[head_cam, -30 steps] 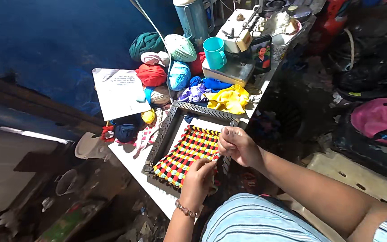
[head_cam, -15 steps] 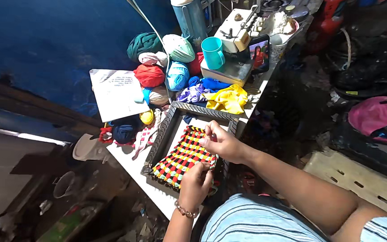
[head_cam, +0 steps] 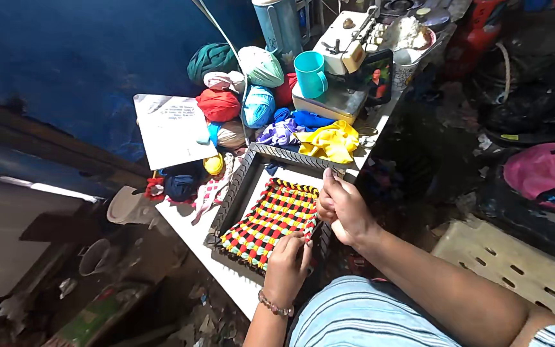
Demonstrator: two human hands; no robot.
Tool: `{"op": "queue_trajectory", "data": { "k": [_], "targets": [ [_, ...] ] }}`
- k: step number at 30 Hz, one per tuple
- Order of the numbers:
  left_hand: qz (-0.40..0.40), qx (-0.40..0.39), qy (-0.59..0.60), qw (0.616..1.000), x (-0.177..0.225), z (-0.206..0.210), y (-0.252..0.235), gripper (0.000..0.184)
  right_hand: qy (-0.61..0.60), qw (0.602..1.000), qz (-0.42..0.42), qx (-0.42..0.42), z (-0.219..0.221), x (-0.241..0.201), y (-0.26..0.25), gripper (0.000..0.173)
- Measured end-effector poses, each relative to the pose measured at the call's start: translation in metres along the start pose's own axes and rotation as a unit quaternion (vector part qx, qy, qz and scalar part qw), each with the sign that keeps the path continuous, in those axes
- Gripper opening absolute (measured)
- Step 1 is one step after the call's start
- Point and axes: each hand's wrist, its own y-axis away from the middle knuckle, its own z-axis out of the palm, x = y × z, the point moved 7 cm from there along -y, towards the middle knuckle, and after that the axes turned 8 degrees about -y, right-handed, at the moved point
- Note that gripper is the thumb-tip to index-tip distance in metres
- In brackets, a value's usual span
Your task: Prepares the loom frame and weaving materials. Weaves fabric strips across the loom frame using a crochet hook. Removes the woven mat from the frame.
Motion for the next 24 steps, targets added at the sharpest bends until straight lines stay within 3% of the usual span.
{"op": "queue_trajectory", "data": {
  "k": [6, 8, 11, 16, 20, 24],
  "targets": [
    [0.004, -0.03, -0.006, 1.0, -0.004, 0.006, 0.005, 0.009, -0.03, 0.996, -0.041, -0.077, 0.006, 0.015, 0.024, 0.041],
    [-0.041, -0.079, -0.028, 0.996, -0.005, 0.004, 0.007, 0.017, -0.065, 0.996, -0.02, -0.053, -0.003, 0.025, 0.021, 0.042],
    [-0.1, -0.081, -0.092, 0.987, -0.005, -0.01, 0.009, 0.037, -0.147, 0.989, -0.023, -0.021, -0.017, 0.03, 0.014, 0.044],
    [-0.221, -0.089, -0.055, 0.97, -0.009, -0.015, 0.026, 0.016, -0.168, 0.983, -0.041, -0.056, -0.023, 0.041, 0.017, 0.038],
    [-0.276, -0.075, -0.017, 0.958, -0.012, -0.011, 0.032, 0.02, -0.153, 0.976, -0.081, -0.133, -0.02, 0.045, 0.024, 0.033],
    [-0.311, -0.058, 0.059, 0.947, -0.014, -0.01, 0.037, 0.023, -0.042, 0.956, -0.143, -0.253, -0.019, 0.045, 0.027, 0.033]
  ]
}}
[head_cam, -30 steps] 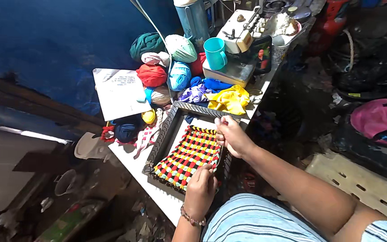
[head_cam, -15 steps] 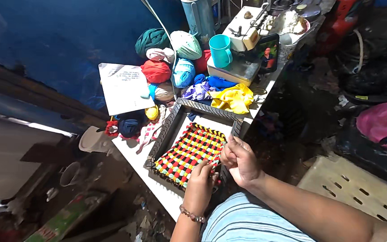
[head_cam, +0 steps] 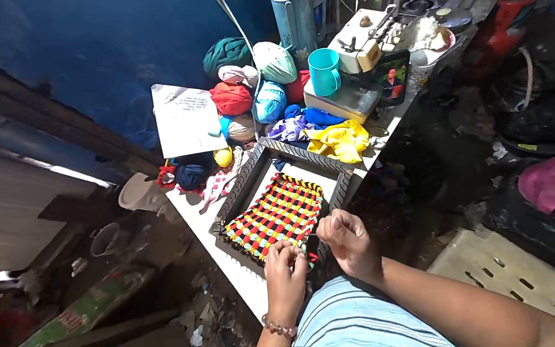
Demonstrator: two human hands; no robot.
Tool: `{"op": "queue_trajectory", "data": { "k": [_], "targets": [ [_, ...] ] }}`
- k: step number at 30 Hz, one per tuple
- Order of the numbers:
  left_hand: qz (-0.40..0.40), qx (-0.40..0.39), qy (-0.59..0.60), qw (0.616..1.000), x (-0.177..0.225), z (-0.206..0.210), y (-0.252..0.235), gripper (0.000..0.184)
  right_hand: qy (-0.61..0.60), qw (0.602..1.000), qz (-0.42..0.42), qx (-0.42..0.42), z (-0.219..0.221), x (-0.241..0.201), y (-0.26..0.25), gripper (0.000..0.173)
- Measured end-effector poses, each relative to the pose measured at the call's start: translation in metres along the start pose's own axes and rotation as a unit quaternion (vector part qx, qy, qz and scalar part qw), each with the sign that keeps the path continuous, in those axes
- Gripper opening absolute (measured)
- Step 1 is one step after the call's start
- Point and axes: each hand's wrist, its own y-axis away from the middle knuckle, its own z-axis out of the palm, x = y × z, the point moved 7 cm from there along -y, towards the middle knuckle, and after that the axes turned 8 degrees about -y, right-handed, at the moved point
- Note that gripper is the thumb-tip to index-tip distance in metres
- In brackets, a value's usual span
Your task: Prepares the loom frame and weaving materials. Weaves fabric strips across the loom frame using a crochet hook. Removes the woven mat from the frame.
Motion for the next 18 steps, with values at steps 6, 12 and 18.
{"op": "queue_trajectory", "data": {
  "k": [6, 12, 18],
  "targets": [
    [-0.006, 0.034, 0.055, 0.998, -0.001, -0.005, 0.002, 0.018, 0.078, 0.981, 0.008, -0.178, 0.006, -0.011, -0.002, 0.043],
    [0.107, 0.009, 0.013, 0.994, 0.005, -0.002, -0.002, 0.021, -0.034, 0.983, 0.168, -0.061, -0.001, -0.01, -0.032, 0.047],
    [0.274, 0.007, -0.038, 0.961, 0.021, 0.001, -0.011, 0.024, -0.087, 0.952, 0.223, 0.19, -0.016, -0.001, -0.037, 0.055]
  ]
}}
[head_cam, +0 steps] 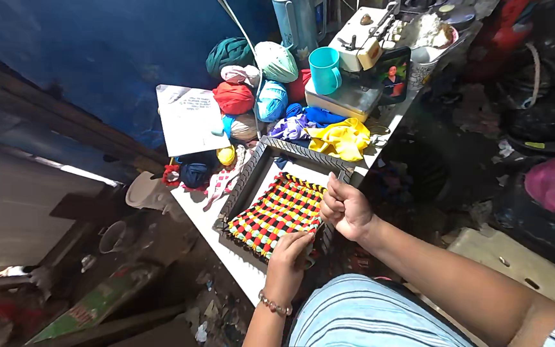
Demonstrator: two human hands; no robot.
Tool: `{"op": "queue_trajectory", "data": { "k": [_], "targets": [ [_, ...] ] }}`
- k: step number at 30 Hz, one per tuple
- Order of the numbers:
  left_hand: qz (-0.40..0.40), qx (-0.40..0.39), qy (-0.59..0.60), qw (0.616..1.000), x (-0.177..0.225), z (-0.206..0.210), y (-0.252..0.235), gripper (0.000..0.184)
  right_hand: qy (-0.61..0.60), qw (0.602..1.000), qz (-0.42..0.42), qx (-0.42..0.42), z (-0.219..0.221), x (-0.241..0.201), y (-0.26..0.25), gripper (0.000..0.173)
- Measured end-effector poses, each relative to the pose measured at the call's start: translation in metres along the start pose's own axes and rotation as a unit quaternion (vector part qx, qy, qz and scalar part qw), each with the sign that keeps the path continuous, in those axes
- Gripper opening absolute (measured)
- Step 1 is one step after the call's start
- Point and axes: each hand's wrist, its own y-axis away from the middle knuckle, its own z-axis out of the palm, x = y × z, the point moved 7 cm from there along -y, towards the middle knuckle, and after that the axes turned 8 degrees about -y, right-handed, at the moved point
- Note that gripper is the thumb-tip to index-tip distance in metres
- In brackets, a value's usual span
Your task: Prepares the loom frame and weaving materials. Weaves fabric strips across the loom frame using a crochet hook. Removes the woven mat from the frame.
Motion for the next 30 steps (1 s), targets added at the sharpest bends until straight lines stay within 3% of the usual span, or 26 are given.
{"op": "queue_trajectory", "data": {
  "k": [3, 7, 11, 16, 20, 25, 28, 30],
  "targets": [
    [0.016, 0.0, -0.021, 1.0, -0.002, 0.006, -0.007, 0.019, 0.011, 0.996, -0.018, 0.081, 0.008, 0.002, 0.006, 0.054],
    [-0.031, -0.016, -0.013, 0.999, -0.006, 0.009, -0.016, 0.018, 0.059, 0.995, -0.077, 0.004, 0.032, 0.007, 0.023, 0.049],
    [-0.075, -0.066, 0.002, 0.995, -0.011, 0.011, -0.019, 0.024, 0.025, 0.998, -0.05, 0.017, 0.013, -0.002, 0.015, 0.052],
    [0.006, -0.033, 0.044, 0.998, -0.013, 0.006, -0.013, 0.019, -0.027, 0.999, -0.025, 0.012, -0.004, -0.01, -0.003, 0.057],
    [0.081, -0.033, 0.002, 0.996, -0.011, 0.002, -0.016, 0.017, -0.006, 0.999, -0.05, 0.0, 0.001, -0.008, -0.004, 0.055],
    [0.121, -0.092, 0.018, 0.988, -0.013, 0.003, -0.032, 0.009, 0.02, 0.994, -0.096, -0.052, 0.016, -0.01, 0.009, 0.047],
    [0.087, -0.173, 0.09, 0.977, -0.021, 0.004, -0.041, 0.011, 0.078, 0.983, -0.091, -0.136, 0.024, -0.009, 0.013, 0.045],
    [0.06, -0.218, 0.151, 0.962, -0.028, 0.003, -0.048, 0.014, 0.093, 0.981, -0.084, -0.145, 0.024, -0.012, 0.013, 0.045]
  ]
}}
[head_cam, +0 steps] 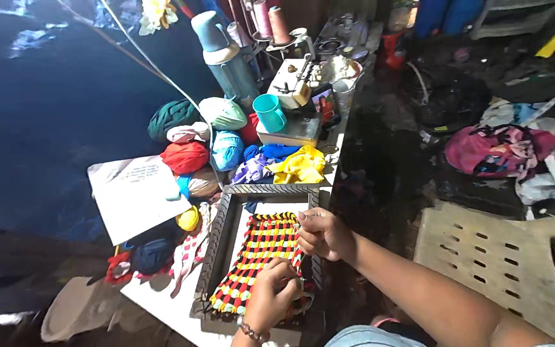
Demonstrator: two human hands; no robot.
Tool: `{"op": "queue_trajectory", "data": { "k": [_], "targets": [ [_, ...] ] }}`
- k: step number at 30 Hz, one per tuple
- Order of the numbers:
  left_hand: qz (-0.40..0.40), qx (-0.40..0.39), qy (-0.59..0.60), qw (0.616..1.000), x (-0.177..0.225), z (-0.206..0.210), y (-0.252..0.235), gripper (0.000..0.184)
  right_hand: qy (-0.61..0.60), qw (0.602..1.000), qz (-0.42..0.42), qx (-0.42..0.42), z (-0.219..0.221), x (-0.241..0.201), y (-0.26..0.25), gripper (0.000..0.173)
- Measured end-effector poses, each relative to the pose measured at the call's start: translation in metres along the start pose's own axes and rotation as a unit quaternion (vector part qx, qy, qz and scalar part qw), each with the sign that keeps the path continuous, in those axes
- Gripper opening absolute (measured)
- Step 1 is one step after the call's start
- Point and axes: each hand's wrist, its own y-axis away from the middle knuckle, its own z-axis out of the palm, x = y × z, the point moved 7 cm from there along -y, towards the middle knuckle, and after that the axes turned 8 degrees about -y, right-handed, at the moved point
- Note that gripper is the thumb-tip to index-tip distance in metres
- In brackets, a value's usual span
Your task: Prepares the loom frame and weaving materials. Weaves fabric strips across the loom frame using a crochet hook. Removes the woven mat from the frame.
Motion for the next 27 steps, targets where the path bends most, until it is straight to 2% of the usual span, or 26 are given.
{"op": "queue_trajectory", "data": {
  "k": [4, 7, 9, 11, 15, 19, 21, 24, 27],
  "targets": [
    [-0.046, -0.043, 0.056, 0.996, -0.009, -0.003, -0.007, 0.016, -0.022, 0.996, 0.006, 0.083, -0.017, 0.001, -0.001, 0.046],
    [-0.067, -0.014, 0.042, 0.997, -0.011, -0.001, -0.005, 0.017, -0.006, 0.984, -0.009, 0.175, -0.027, 0.0, 0.003, 0.048],
    [-0.043, 0.028, 0.026, 0.998, -0.01, 0.0, -0.002, 0.017, -0.004, 0.976, -0.038, 0.213, -0.032, 0.001, 0.009, 0.045],
    [-0.005, 0.054, 0.002, 0.999, -0.007, 0.001, 0.002, 0.016, 0.018, 0.973, -0.069, 0.219, -0.031, 0.0, 0.015, 0.034],
    [0.1, 0.108, -0.087, 0.985, 0.01, 0.002, 0.006, 0.01, 0.186, 0.954, -0.097, 0.213, -0.009, -0.003, 0.021, 0.015],
    [0.189, 0.148, -0.159, 0.958, 0.024, 0.007, 0.012, 0.011, 0.343, 0.9, -0.047, 0.266, 0.011, -0.003, 0.017, 0.023],
    [0.202, 0.162, -0.171, 0.951, 0.026, 0.009, 0.016, 0.014, 0.378, 0.878, -0.036, 0.292, 0.017, -0.006, 0.015, 0.026],
    [0.207, 0.169, -0.178, 0.947, 0.027, 0.011, 0.02, 0.014, 0.339, 0.879, -0.058, 0.329, 0.007, -0.005, 0.017, 0.028],
    [0.201, 0.136, -0.185, 0.952, 0.021, 0.014, 0.021, 0.014, 0.217, 0.902, -0.115, 0.354, -0.002, -0.001, 0.024, 0.02]
  ]
}}
